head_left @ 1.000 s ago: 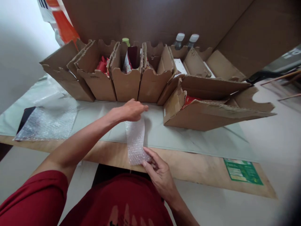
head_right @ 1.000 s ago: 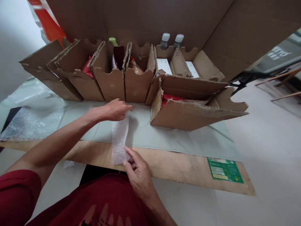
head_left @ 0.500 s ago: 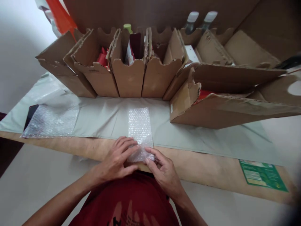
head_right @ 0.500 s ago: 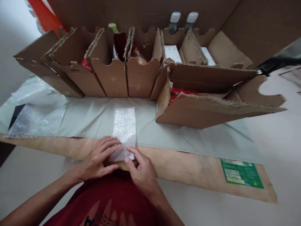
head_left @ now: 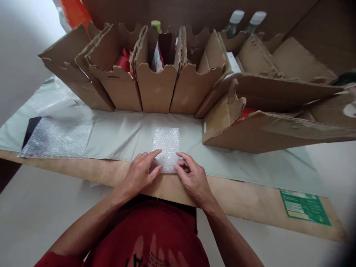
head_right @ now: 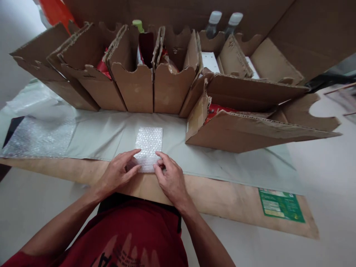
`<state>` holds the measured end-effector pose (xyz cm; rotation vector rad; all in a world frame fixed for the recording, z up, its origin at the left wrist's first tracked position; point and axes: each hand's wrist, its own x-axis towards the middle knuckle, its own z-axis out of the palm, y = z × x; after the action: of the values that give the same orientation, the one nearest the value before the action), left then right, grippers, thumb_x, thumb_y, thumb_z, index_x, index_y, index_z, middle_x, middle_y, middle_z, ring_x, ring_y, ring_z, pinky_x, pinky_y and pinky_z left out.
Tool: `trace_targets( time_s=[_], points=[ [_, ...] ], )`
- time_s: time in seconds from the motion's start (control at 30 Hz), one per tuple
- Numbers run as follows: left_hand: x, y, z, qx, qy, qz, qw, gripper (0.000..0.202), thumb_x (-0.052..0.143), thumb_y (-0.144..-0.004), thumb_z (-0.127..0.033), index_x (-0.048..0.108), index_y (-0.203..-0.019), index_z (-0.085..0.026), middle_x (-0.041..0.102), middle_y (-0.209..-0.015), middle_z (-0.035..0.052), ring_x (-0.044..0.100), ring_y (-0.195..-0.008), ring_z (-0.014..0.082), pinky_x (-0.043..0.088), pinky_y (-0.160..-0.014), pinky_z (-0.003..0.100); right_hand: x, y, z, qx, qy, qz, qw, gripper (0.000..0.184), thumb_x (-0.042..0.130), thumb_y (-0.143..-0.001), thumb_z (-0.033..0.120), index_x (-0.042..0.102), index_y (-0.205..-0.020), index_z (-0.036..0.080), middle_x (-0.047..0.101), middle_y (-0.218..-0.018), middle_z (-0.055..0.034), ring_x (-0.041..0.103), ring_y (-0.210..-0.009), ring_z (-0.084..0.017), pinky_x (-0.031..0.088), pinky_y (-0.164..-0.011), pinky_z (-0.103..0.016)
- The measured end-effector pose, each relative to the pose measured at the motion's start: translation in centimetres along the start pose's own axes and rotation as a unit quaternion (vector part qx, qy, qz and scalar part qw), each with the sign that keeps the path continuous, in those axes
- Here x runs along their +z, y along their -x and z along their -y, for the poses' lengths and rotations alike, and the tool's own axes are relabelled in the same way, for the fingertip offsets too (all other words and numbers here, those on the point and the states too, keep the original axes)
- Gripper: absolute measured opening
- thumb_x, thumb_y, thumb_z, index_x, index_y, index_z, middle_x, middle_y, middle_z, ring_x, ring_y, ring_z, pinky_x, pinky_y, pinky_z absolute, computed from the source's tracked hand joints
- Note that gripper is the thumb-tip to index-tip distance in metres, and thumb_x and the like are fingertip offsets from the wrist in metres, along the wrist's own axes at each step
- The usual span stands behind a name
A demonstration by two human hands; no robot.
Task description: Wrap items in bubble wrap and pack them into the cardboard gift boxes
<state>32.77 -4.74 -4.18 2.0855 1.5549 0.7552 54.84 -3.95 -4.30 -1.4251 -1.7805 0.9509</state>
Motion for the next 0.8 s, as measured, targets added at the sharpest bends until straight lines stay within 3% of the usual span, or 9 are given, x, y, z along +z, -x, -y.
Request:
trace_targets(
  time_s=[0.13,0.3,0.43,0.53,0.6,0.67,0.8],
  points=[
    [0.4,-0.3,0.5,0.007,-0.021,-0.007,1.000,0.047,0.064,-0.093,-0.021,0.058,-0.139,-0.018,0.075,-0.096,0.0067,0.070,-0.087,0.0241,0.059,-0.085,0.041,0.6,0.0,-0.5,-0.037,0.081,-0.044,0.995,0.033,0.059,-0.095,0.023,0.066,-0.127,0.022,0.074,-0.088,-0.0021,0.071,-0.083,-0.020,0.055,-0.081,-0.034],
    [0.8,-0.4,0.8,0.028,-0.078,-0.030,0.996,0.048,0.066,-0.093,-0.020,0.057,-0.140,-0.017,0.072,-0.087,0.0048,0.066,-0.077,0.0229,0.057,-0.075,0.038,-0.6,1.1,-0.3,-0.162,0.196,-0.101,0.962,0.029,0.063,-0.099,0.027,0.064,-0.127,0.020,0.076,-0.097,-0.0063,0.070,-0.088,-0.022,0.052,-0.081,-0.038],
    [1.0,-0.4,0.6,0.059,-0.094,-0.043,0.993,0.043,0.063,-0.095,-0.018,0.057,-0.137,-0.017,0.070,-0.086,0.0042,0.064,-0.075,0.0222,0.056,-0.073,0.036,-1.1,1.4,0.0,-0.249,0.273,-0.038,0.928,0.026,0.063,-0.098,0.023,0.066,-0.124,0.021,0.070,-0.133,-0.0137,0.064,-0.123,-0.030,0.049,-0.096,-0.045],
    [0.6,-0.1,0.3,0.076,-0.086,-0.077,0.990,0.038,0.063,-0.097,-0.023,0.058,-0.134,-0.015,0.070,-0.103,0.0112,0.067,-0.091,0.0252,0.057,-0.081,0.039,-0.7,1.1,-0.2,-0.274,0.289,0.000,0.917,0.020,0.060,-0.098,0.014,0.071,-0.113,0.022,0.072,-0.135,-0.0102,0.060,-0.133,-0.032,0.046,-0.099,-0.047],
    [0.0,0.5,0.0,0.101,-0.070,-0.090,0.988,0.043,0.068,-0.096,-0.032,0.058,-0.134,-0.015,0.066,-0.124,0.0183,0.064,-0.112,0.0304,0.056,-0.093,0.045,-0.5,0.7,-0.2,-0.278,0.260,0.001,0.925,0.020,0.057,-0.100,0.011,0.071,-0.110,0.021,0.077,-0.123,-0.0075,0.065,-0.126,-0.028,0.046,-0.099,-0.045],
    [-0.6,1.0,-0.3,0.142,-0.053,-0.074,0.986,0.045,0.070,-0.095,-0.034,0.058,-0.134,-0.016,0.065,-0.131,0.0185,0.061,-0.121,0.0320,0.052,-0.101,0.047,-0.5,0.2,0.0,-0.271,0.213,0.008,0.939,0.020,0.055,-0.102,0.011,0.071,-0.110,0.020,0.080,-0.111,-0.0060,0.072,-0.110,-0.023,0.047,-0.095,-0.041],
    [-0.7,1.0,-0.2,0.151,-0.022,-0.068,0.986,0.028,0.059,-0.100,-0.015,0.061,-0.128,-0.017,0.074,-0.095,0.0062,0.066,-0.090,0.0216,0.053,-0.086,0.037,-0.9,-0.6,0.6,-0.234,0.176,0.016,0.956,0.018,0.053,-0.105,0.019,0.071,-0.107,0.020,0.080,-0.096,-0.0033,0.072,-0.084,-0.018,0.050,-0.081,-0.035]
  ],
)
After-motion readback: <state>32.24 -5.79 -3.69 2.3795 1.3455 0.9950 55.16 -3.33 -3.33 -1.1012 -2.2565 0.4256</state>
